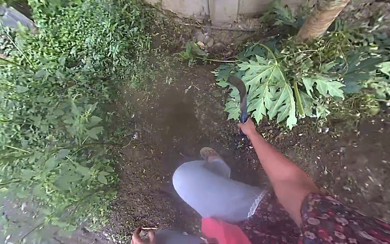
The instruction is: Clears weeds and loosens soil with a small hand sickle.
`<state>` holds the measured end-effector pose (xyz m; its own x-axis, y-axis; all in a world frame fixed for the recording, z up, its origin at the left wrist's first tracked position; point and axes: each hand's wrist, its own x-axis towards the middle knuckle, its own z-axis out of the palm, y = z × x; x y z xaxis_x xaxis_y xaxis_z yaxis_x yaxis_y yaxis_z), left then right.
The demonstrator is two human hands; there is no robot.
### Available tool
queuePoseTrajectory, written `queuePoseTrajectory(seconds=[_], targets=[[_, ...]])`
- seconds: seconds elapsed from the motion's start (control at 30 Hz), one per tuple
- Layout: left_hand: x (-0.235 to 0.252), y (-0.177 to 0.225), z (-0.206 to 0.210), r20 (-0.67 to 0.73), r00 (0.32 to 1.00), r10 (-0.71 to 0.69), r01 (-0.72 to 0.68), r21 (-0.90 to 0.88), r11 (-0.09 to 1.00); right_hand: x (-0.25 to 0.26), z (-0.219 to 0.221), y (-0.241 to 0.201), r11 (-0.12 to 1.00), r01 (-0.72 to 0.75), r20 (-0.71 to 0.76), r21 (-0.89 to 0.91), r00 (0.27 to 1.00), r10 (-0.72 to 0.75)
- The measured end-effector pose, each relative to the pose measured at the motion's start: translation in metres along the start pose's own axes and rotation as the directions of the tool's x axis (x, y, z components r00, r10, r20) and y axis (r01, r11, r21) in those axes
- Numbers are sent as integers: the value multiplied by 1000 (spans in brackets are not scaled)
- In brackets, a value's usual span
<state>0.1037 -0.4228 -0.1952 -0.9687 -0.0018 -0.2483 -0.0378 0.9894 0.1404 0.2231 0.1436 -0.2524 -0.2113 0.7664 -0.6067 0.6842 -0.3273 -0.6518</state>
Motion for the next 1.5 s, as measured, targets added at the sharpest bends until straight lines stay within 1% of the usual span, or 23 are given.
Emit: queuePoseTrajectory(seconds=[0.1,0.2,0.33,0.47,0.5,0.57,0.67,0.73,0.8,0.83,0.87,0.9,0.93,1.0,1.03,1.1,1.13,1.2,1.3,1.37,1.4,1.43,1.5], targets=[[3,-1,1,13,1000,4,-4,22,1000,13,0,-9,980,-58,122,-189,989,82],[2,-3,0,4,1000,2,-2,9,1000,8,-13,15,982,-54,177,-181,980,87],[2,0,-3,26,999,21,-23,88,996,-28,-41,97,986,-39,158,-164,985,66],[8,5,-6,90,994,64,-75,128,989,-77,-73,193,930,-189,177,-316,951,253],[10,8,-7,106,992,68,-81,121,989,-86,-82,209,904,-237,159,-355,938,308],[12,8,-5,107,990,95,-105,93,990,-100,-97,226,881,-323,107,-346,919,379],[11,2,-4,73,992,103,-107,50,993,-107,-108,220,898,-347,82,-270,921,380],[9,1,-5,50,994,102,-103,21,994,-106,-104,206,929,-348,64,-124,932,358],[6,-2,-5,35,994,104,-104,5,995,-102,-89,189,943,-331,-2,41,944,331],[5,-3,-5,26,994,108,-107,-3,994,-100,-79,180,943,-325,-30,79,944,328],[4,-5,-5,16,994,106,-106,-9,994,-97,-70,174,942,-327,-45,71,943,331],[2,-7,-5,6,995,102,-102,-15,995,-95,-63,172,941,-339,-47,3,940,339],[0,-9,-5,4,995,95,-95,-20,995,-94,-62,174,929,-347,-31,-132,938,346],[-3,-13,-6,-8,996,84,-84,-31,996,-93,-75,188,836,-284,44,-469,938,343],[-4,-15,-7,-14,997,81,-81,-35,996,-94,-85,196,778,-239,70,-582,938,341],[-5,-18,-6,-28,997,71,-72,-45,996,-91,-109,205,699,-189,76,-690,941,330],[-6,-19,-7,-27,998,64,-66,-48,997,-90,-118,207,692,-180,80,-699,942,326],[-8,-20,-9,-20,998,55,-56,-48,997,-90,-125,205,742,-205,70,-638,944,321],[-10,-18,-9,-17,999,47,-47,-47,998,-94,-108,189,877,-294,31,-381,944,329],[-11,-15,-11,-25,999,35,-36,-47,998,-95,-83,178,924,-310,30,-225,945,325],[-11,-13,-12,-21,999,26,-27,-46,999,-93,-72,175,924,-312,38,-222,944,328],[-13,-12,-12,-15,1000,18,-19,-45,999,-90,-66,174,908,-305,52,-286,942,333],[-15,-11,-12,-10,1000,14,-14,-48,999,-87,-68,177,821,-245,94,-515,936,339]])
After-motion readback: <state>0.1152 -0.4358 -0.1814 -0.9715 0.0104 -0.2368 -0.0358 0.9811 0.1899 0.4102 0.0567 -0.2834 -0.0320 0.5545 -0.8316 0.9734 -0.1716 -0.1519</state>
